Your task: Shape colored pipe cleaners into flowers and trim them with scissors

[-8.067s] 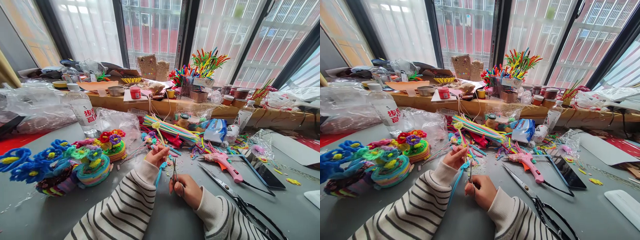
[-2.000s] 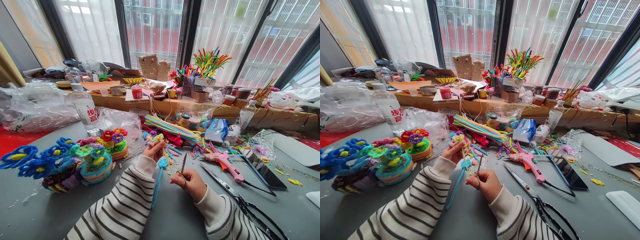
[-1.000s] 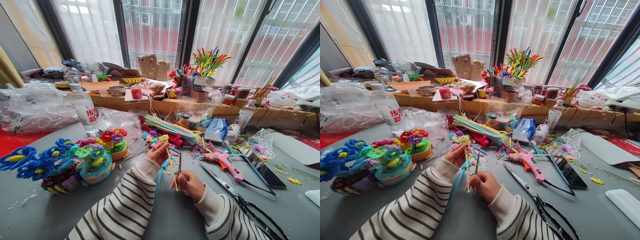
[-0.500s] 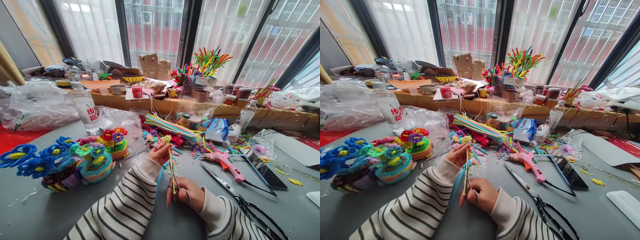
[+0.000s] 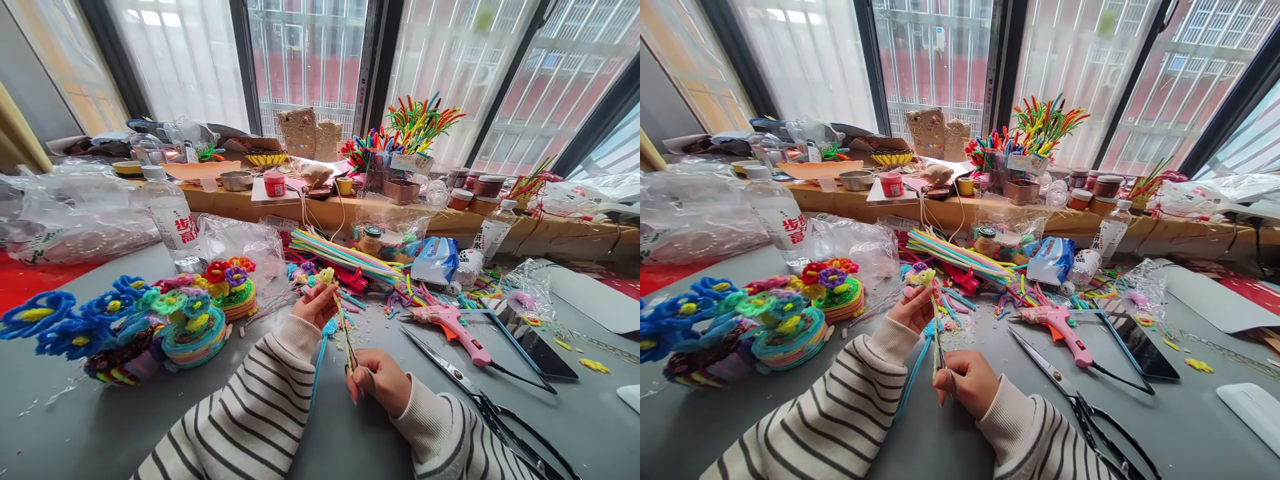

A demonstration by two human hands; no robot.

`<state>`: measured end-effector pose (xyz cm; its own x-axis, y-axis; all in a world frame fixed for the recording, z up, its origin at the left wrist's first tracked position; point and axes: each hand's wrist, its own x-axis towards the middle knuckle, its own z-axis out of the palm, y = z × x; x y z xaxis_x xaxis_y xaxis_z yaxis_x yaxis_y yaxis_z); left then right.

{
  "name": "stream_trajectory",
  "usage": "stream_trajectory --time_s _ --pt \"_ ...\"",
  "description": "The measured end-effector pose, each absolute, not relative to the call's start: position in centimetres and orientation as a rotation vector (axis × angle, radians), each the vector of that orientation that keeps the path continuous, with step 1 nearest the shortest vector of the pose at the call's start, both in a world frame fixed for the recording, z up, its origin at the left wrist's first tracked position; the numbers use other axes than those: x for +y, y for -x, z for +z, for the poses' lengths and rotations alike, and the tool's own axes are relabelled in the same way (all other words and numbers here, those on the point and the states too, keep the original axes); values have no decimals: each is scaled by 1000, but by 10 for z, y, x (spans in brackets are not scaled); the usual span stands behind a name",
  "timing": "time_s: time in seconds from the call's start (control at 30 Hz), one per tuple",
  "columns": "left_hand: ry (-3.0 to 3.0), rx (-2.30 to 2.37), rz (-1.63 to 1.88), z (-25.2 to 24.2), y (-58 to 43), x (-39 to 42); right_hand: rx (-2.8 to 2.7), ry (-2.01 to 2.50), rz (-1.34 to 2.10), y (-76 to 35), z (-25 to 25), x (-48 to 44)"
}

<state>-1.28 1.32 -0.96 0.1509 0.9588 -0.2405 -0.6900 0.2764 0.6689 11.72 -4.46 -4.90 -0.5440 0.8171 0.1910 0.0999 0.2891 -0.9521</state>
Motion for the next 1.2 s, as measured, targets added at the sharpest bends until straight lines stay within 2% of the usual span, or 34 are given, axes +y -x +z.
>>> stream_trajectory --time_s 0.37,0.6,0.87,1.2 --pt "-417 718 1318 -14 16 21 -1778 983 1275 -120 -52 -43" --pt "-406 713 1279 -13 15 19 -1831 843 1472 -119 -49 -45" --pt "-537 746 1111 -13 8 11 -1945 746 1467 -118 -44 -48" --pt "-506 753 1176 -9 9 11 -1808 891 1408 -119 -54 -45"
